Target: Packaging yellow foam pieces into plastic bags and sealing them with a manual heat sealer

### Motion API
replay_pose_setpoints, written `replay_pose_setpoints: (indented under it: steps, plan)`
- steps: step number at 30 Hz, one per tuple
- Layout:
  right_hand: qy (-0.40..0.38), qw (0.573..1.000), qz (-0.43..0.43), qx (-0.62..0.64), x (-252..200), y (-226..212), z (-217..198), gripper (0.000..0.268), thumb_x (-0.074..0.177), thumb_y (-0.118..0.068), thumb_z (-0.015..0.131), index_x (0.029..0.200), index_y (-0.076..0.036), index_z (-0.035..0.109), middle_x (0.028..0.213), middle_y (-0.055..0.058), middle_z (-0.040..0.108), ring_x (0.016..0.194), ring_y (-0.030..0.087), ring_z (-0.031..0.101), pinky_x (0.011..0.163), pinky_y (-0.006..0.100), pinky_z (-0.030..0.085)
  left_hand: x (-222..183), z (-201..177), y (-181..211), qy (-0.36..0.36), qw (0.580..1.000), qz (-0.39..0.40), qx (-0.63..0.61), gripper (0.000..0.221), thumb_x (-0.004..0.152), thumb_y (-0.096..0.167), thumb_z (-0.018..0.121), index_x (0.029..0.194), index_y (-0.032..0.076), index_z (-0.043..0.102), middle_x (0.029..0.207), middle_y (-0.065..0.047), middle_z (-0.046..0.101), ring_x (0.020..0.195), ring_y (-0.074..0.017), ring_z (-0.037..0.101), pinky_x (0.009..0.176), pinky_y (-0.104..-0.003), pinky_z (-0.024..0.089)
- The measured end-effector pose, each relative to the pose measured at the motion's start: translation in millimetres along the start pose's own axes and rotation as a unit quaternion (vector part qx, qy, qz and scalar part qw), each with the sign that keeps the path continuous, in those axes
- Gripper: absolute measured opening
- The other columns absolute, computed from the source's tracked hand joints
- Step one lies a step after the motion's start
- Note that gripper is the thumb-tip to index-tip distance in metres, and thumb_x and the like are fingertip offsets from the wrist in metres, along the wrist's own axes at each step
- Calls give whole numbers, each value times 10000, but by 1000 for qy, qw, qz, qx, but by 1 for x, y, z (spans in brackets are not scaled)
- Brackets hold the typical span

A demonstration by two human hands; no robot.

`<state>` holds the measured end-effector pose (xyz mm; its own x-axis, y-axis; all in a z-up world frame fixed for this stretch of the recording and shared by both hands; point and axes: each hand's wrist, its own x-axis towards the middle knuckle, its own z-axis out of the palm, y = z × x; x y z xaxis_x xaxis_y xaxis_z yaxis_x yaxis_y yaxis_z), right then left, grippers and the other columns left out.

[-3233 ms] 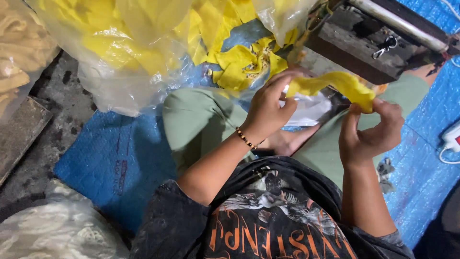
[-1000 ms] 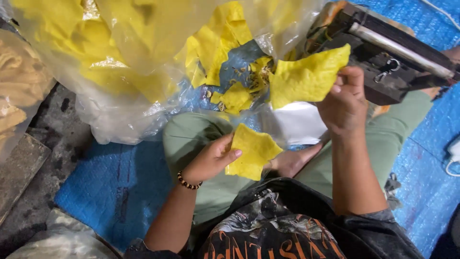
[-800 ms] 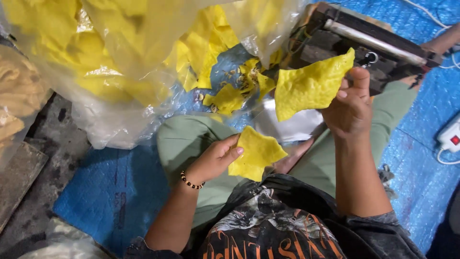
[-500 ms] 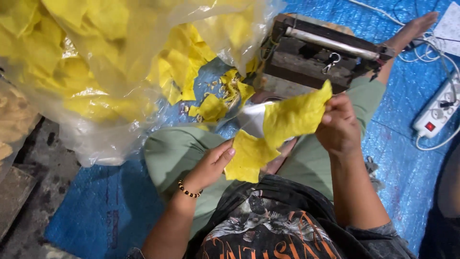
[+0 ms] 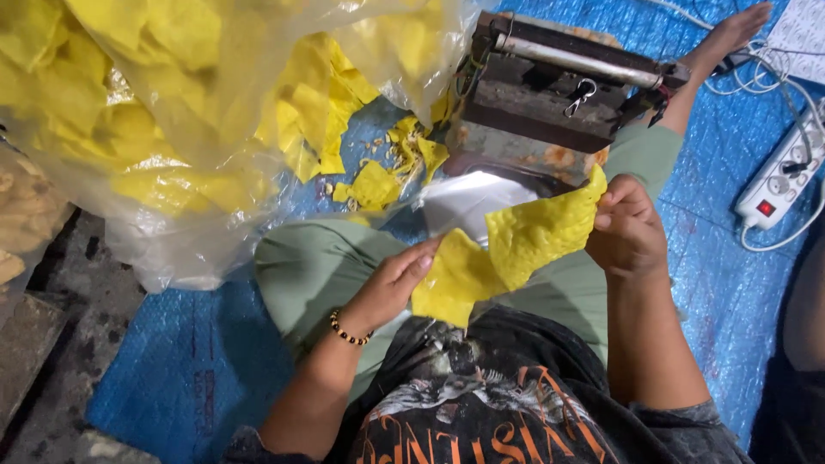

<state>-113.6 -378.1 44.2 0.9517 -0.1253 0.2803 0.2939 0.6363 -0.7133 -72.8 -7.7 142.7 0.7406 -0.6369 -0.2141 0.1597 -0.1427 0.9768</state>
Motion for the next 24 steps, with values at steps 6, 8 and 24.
replay_pose_setpoints:
  steps: [6, 8, 24]
  plan:
    - [-37, 999, -1, -8, 4, 0, 11, 276, 781, 150, 517, 1005, -2, 574, 1039, 255, 705, 921, 306, 742, 864, 426, 615, 3, 5, 8, -6, 998, 46, 50, 451, 1096, 240, 405, 1445, -19, 525, 1301, -308, 639, 1189, -444, 638, 1020, -544, 498]
    - [-59, 998, 5, -8, 10, -6, 45, 252, 770, 159, 516, 971, 25, 589, 1018, 270, 705, 906, 315, 737, 863, 437, 611, 5, 7, -3, -21, 998, 42, 35, 434, 1095, 228, 403, 1439, 2, 541, 1284, -275, 662, 1171, -390, 650, 995, -518, 521]
    - [-109, 971, 149, -148, 9, 4, 91, 406, 895, -39, 662, 1258, 32, 495, 1291, 248, 619, 1025, 279, 697, 822, 371, 563, 18, 34, -40, -32, 999, 22, -33, 473, 836, 374, 839, 1138, 50, 674, 1011, -122, 761, 964, -247, 738, 788, -367, 630]
